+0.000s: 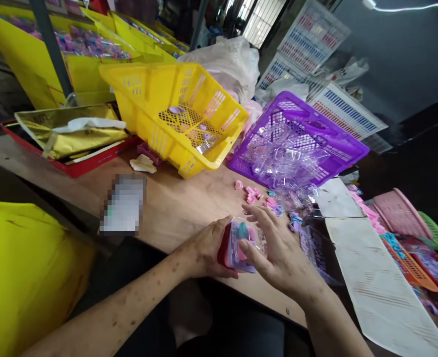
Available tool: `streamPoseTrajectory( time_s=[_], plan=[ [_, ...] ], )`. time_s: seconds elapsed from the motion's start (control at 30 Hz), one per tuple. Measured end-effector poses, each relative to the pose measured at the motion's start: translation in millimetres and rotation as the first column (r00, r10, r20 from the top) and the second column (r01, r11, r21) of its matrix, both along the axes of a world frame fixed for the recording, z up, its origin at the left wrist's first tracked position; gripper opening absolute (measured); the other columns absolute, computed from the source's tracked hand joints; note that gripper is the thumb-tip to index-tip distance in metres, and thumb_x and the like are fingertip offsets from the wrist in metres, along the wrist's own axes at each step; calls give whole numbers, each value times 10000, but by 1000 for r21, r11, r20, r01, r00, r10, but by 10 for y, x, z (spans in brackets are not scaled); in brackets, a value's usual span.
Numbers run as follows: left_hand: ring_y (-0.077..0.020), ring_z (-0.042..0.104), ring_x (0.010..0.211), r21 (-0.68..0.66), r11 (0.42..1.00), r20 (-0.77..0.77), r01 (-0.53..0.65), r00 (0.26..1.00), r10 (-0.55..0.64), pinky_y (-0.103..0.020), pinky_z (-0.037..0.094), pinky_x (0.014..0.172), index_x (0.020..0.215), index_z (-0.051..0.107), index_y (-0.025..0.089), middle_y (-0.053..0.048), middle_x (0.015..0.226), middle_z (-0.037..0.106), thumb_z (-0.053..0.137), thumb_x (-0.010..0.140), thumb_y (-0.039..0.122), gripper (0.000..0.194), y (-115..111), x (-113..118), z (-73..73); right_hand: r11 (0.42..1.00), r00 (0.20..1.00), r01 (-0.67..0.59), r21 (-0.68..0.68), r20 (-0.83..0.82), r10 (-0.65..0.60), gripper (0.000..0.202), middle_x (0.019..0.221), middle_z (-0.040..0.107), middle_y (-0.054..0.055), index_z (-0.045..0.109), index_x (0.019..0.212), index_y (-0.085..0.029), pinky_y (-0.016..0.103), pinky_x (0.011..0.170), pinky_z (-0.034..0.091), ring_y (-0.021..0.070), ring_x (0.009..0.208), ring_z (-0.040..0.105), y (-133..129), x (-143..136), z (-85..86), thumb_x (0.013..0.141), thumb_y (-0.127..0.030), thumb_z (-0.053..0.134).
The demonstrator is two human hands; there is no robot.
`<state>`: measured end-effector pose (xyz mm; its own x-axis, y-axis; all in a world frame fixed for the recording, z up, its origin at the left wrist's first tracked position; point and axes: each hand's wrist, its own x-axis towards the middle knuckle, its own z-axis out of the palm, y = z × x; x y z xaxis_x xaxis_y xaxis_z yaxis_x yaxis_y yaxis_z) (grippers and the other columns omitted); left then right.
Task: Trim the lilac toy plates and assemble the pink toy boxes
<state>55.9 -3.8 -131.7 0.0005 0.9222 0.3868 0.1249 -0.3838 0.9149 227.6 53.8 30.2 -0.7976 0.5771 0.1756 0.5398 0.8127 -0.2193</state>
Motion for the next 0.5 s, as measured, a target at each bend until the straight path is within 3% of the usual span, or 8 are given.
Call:
streamPoseTrajectory(
  time_s=[0.13, 0.3, 0.5],
  plan=[
    [-479, 498, 1566, 15, 1000, -93, 24, 995, -22, -675, 415, 1307, 1716, 292, 193, -260, 1697, 480, 1097, 575, 388, 1410, 3, 4, -53, 998, 995, -14, 53, 100, 9, 532, 1411, 643, 194, 541, 1548, -187, 558, 1046, 578, 380, 1238, 672, -32, -6, -89, 1069, -416, 568],
    [-482, 511, 1554, 26, 999, -98, 43, 994, -40, -670, 439, 1294, 1707, 282, 176, -276, 1690, 479, 1093, 593, 358, 1390, 3, -2, -48, 993, 995, 17, 120, 99, -29, 503, 1378, 632, 185, 519, 1510, -181, 546, 1072, 568, 372, 1277, 635, -79, -80, -191, 1024, -308, 536],
    [-475, 577, 1483, -14, 999, -83, 50, 995, -51, -647, 492, 1241, 1658, 330, 142, -289, 1601, 547, 1101, 579, 358, 1343, -6, -24, -17, 989, 980, 37, 141, 190, -63, 545, 1313, 617, 181, 529, 1456, -182, 568, 1050, 553, 392, 1242, 617, -92, -161, -159, 916, -251, 549]
  ],
)
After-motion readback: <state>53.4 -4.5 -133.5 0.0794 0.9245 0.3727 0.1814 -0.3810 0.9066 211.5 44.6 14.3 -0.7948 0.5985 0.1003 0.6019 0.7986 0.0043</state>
